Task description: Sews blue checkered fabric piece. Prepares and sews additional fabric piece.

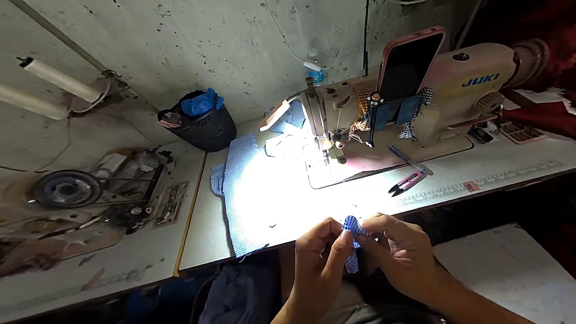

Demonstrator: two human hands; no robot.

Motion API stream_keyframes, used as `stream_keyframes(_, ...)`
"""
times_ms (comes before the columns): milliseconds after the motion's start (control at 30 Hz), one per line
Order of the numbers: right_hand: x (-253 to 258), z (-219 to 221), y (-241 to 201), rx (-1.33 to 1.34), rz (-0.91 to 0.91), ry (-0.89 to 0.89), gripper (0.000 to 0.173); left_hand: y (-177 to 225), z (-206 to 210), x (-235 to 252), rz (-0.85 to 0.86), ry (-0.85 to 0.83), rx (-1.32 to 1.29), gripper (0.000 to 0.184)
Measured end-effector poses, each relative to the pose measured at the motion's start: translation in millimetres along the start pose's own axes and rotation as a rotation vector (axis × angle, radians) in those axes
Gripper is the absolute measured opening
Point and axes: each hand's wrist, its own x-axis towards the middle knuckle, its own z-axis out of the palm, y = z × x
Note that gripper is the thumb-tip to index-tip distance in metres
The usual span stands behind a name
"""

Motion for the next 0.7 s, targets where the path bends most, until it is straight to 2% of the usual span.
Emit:
stream_keyframes(133,0,0,2,0.041,-0.044,-0.07,0.026,3,3,1,0.036,0.074,0.018,0.017)
stream_keyframes(267,2,-1,3,0.017,-0.008,-0.013,0.009,4,0,3,0.105,0.102,0.058,0.016)
stream_keyframes(400,9,-4,2,0.067,0.087,-0.03,0.008,-4,-15,10,0.067,0.034,0.179,0.052)
stream_keyframes(433,10,-5,2,0.071,0.095,-0.046,0.008,-7,-16,11,0.041,0.024,0.16,0.051)
stream_keyframes(567,10,-2,6,0.056,0.101,-0.057,0.009,-7,-8,11,0.029,0.147,0.112,0.012)
stream_keyframes(700,10,-2,7,0.03,0.086,-0.04,0.012,-6,-6,11,0.019,0.18,0.084,0.008)
